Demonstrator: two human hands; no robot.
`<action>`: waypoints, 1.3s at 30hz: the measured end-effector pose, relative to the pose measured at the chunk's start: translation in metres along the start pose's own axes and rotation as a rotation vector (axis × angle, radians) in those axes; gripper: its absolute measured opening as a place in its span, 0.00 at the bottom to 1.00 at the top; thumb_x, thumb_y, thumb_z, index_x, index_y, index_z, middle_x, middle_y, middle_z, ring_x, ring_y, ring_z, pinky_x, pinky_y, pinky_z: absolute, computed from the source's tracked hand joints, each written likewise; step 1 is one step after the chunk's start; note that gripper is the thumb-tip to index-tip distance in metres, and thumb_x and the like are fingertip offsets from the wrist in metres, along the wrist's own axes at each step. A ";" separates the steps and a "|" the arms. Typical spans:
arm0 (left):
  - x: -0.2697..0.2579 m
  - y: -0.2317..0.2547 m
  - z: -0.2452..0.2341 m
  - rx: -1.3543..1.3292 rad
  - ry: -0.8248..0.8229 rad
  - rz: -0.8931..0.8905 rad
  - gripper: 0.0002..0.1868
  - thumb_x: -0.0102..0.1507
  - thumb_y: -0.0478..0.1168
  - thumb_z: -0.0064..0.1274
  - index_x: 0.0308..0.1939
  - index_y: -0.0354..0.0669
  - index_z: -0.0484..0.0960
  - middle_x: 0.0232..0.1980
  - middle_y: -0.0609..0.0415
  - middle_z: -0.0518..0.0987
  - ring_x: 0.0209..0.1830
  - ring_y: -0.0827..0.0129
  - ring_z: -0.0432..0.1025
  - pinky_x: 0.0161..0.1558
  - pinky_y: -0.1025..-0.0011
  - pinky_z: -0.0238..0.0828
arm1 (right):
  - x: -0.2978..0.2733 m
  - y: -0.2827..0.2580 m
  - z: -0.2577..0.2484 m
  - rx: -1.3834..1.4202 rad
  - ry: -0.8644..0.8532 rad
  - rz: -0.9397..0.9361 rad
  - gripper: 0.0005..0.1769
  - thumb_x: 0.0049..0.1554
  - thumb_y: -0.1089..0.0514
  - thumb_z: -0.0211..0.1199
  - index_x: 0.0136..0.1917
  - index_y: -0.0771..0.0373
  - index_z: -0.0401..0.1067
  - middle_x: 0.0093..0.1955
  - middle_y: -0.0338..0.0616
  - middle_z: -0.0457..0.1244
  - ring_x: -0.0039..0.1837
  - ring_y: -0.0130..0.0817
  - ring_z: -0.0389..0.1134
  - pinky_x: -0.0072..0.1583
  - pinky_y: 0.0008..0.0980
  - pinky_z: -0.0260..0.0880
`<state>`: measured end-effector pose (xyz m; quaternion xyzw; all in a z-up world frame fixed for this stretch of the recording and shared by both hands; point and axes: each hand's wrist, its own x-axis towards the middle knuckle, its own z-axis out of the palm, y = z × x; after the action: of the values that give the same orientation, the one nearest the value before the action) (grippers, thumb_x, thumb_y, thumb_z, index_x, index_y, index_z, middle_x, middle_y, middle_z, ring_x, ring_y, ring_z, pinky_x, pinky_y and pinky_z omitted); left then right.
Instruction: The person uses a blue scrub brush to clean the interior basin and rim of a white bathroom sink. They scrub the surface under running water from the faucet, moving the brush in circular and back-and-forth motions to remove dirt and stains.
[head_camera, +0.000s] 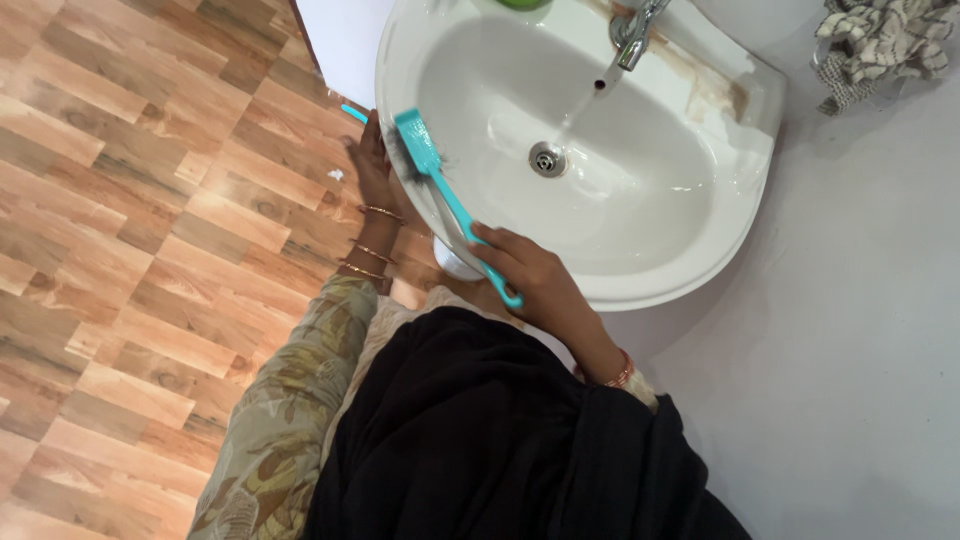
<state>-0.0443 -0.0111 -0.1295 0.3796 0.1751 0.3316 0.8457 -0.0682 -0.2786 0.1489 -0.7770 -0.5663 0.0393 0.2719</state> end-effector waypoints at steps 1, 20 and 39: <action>0.002 0.000 -0.002 -0.028 -0.007 -0.023 0.49 0.70 0.74 0.20 0.79 0.39 0.60 0.80 0.45 0.63 0.80 0.57 0.58 0.78 0.61 0.50 | 0.010 0.001 0.004 0.020 0.009 -0.018 0.30 0.49 0.69 0.70 0.66 0.61 0.72 0.72 0.45 0.63 0.68 0.47 0.69 0.60 0.39 0.77; -0.020 0.013 -0.005 0.134 -0.089 -0.082 0.47 0.70 0.73 0.17 0.82 0.47 0.54 0.83 0.52 0.57 0.82 0.61 0.52 0.78 0.60 0.45 | -0.008 -0.007 -0.012 0.042 -0.017 -0.044 0.28 0.50 0.72 0.66 0.64 0.59 0.73 0.71 0.43 0.64 0.67 0.47 0.70 0.62 0.39 0.76; -0.050 0.010 0.010 0.232 -0.044 -0.088 0.41 0.73 0.68 0.18 0.83 0.50 0.51 0.86 0.49 0.52 0.84 0.55 0.50 0.80 0.58 0.43 | -0.045 -0.023 -0.040 0.055 -0.032 -0.026 0.27 0.52 0.70 0.66 0.64 0.57 0.74 0.70 0.39 0.65 0.68 0.43 0.70 0.66 0.42 0.74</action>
<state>-0.0793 -0.0461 -0.1131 0.4742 0.2103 0.2632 0.8134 -0.0887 -0.3293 0.1824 -0.7611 -0.5794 0.0634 0.2845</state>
